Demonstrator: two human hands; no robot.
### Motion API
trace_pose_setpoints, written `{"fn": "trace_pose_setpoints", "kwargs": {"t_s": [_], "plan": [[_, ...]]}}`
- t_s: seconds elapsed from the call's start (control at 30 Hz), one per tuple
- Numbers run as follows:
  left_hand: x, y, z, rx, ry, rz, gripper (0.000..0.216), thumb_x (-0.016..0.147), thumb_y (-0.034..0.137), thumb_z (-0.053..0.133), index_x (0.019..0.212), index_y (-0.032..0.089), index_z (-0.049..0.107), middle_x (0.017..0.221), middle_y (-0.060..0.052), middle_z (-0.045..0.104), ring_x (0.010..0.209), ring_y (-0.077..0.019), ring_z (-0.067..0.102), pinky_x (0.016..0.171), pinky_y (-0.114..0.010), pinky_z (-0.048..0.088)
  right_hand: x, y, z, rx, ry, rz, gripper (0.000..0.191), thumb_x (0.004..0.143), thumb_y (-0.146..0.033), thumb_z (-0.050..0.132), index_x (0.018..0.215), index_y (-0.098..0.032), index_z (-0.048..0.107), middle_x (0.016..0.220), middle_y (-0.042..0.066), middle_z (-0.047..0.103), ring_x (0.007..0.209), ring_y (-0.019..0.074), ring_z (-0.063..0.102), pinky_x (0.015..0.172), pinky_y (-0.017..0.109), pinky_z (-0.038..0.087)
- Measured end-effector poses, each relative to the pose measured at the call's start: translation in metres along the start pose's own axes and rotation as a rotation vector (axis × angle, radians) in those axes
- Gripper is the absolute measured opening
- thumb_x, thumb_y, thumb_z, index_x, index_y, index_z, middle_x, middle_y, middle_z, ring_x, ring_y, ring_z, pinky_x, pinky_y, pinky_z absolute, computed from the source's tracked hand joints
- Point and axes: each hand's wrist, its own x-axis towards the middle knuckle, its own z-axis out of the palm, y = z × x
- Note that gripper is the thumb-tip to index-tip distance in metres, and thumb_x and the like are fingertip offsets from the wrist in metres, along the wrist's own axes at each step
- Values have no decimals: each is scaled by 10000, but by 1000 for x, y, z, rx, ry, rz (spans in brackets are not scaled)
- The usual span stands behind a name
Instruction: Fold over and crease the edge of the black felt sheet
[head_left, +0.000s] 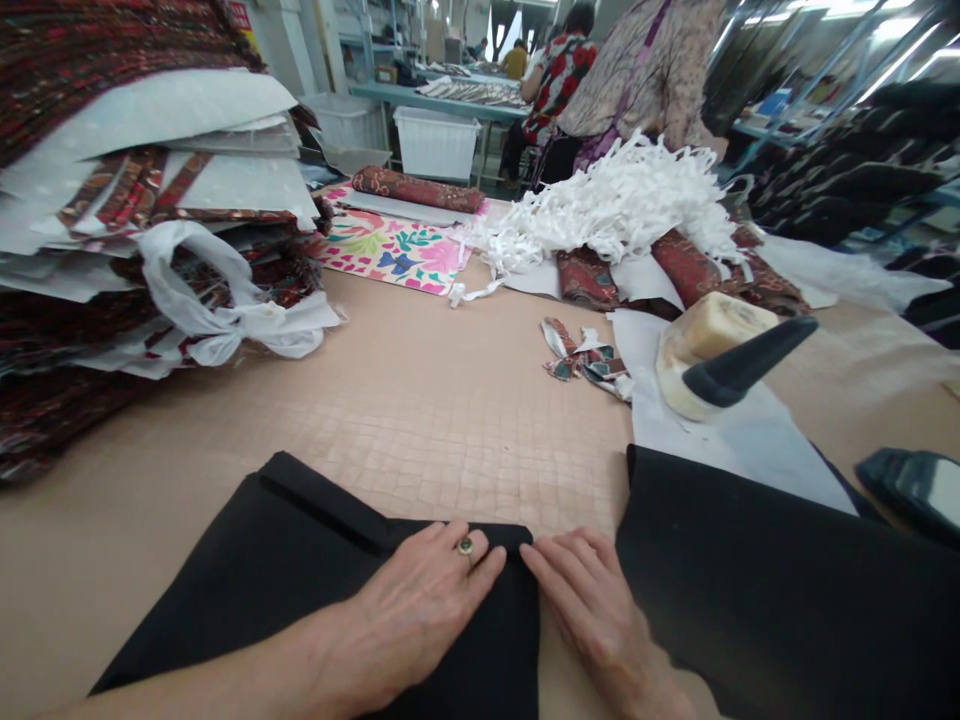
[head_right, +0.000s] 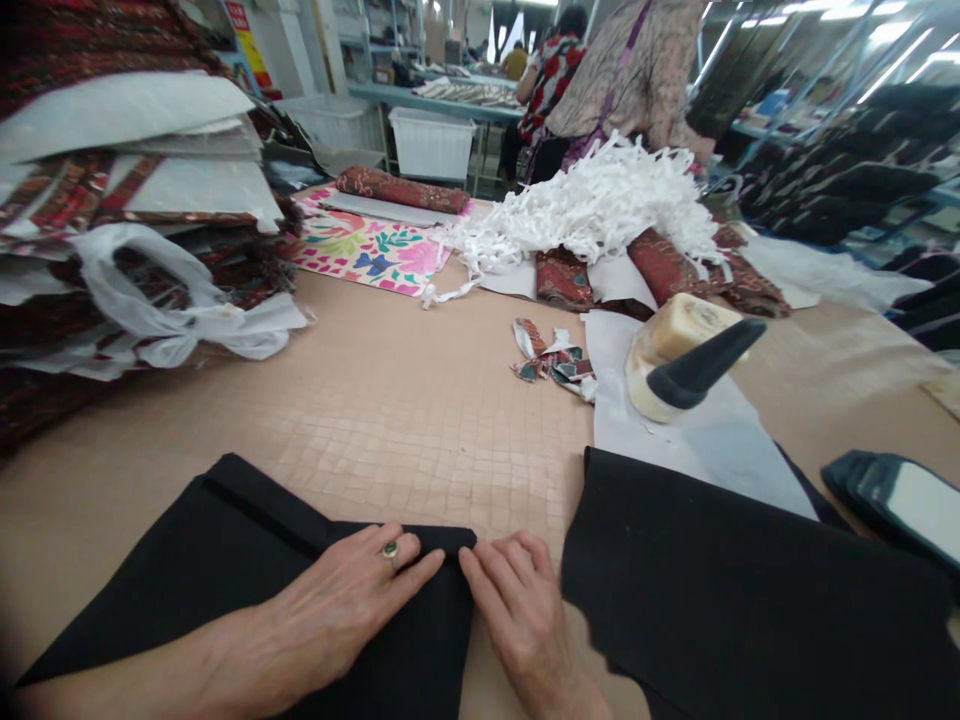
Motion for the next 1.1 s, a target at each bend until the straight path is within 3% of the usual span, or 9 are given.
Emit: {"fn": "trace_pose_setpoints", "kwargs": {"t_s": [0.3,0.5,0.6,0.73,0.93,1.1], "plan": [[13,4,-13,-9,-23,-2,614,712,23,485,1302,113,344,1091,-135,515,1002,-260,490,845,-428,462,-1,-3,-2,-23,-1,-9,290,903,-76,338,1054,-83,585,891,92,660,828,165,579,794,364,408],[13,3,-9,-7,26,6,564,732,22,471,1274,152,379,1053,-111,518,995,-244,482,846,-410,456,-7,-6,0,-21,-15,51,283,899,-84,359,1076,-104,579,921,82,663,837,169,580,786,367,403],[19,4,-10,-64,74,-26,475,774,27,444,1227,166,421,1047,-101,510,942,-220,494,814,-388,467,-12,-11,-3,-24,76,212,282,866,-56,408,1072,-138,582,908,76,654,827,165,585,764,352,413],[35,8,-15,-201,41,-195,224,857,57,388,1017,142,521,942,-72,530,822,-185,514,731,-330,474,-16,-24,-7,17,206,446,267,840,-77,452,1050,-170,590,896,67,642,810,155,600,729,298,461],[45,5,-18,-397,22,-321,90,818,89,481,831,171,515,857,-15,530,783,-155,494,696,-268,404,-18,-40,2,165,219,784,196,837,-222,518,1002,-182,617,927,46,669,821,141,639,718,222,526],[43,0,-20,-574,63,-333,120,740,65,543,774,175,509,833,15,540,809,-142,489,735,-254,365,-20,-41,9,388,208,1005,239,791,-293,571,1010,-226,636,1010,47,654,888,175,631,775,286,535]]}}
